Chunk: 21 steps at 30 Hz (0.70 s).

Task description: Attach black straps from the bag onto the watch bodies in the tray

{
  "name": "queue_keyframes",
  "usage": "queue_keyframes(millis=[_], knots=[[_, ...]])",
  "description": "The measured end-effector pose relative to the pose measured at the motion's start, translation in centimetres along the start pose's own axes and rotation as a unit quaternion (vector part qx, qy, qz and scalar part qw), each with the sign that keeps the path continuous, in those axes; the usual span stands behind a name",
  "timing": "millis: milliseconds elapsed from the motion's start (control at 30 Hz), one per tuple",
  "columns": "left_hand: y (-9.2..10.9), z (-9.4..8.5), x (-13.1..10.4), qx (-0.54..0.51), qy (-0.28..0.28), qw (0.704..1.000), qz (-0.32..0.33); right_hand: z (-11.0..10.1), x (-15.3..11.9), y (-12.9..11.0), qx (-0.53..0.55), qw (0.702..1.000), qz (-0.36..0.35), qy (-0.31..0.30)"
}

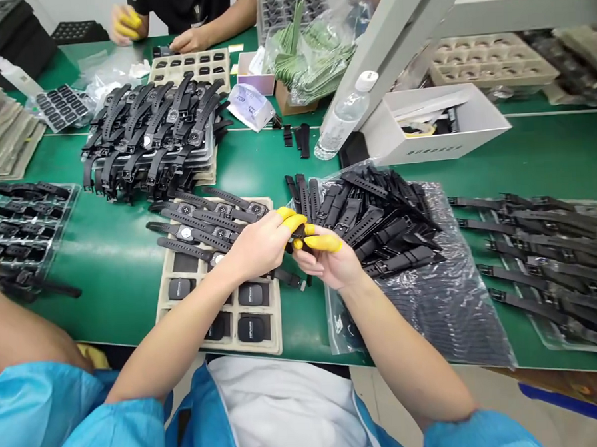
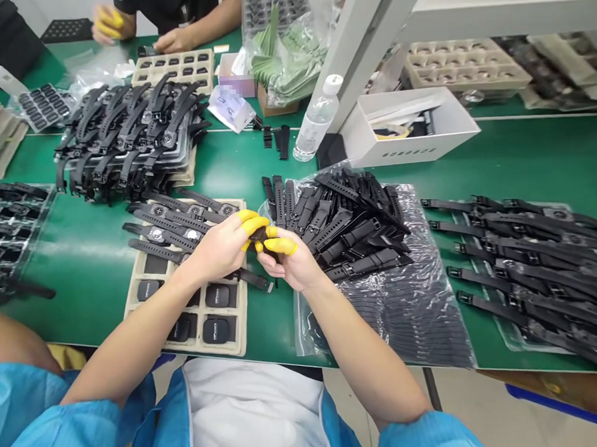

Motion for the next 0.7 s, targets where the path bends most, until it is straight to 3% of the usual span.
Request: queue_keyframes(millis=[367,533,700], knots=[[1.0,-0.4,0.0,-0.015,-0.043,0.999,0.028,-0.6,0.1,-0.1,-0.015,0.999,-0.002,0.030],[1.3,-0.4,0.1,0.109,-0.064,0.992,-0.012,-1.0,0.3,0.4,-0.047,0.998,0.022,0.041],[1.9,-0.5,-0.1,0.204,-0.079,0.976,-0.006,-1.2,0.4,0.7,-0.086,0.994,0.048,0.047]])
Point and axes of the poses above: each hand's wrist, its own x-axis towards the middle knuckle, its own z-axis out of the palm, y = z × x, the point moved 4 cm from there along x, towards the middle knuckle, and after that the axes turned 13 degrees about -z, right-handed, at the moved point
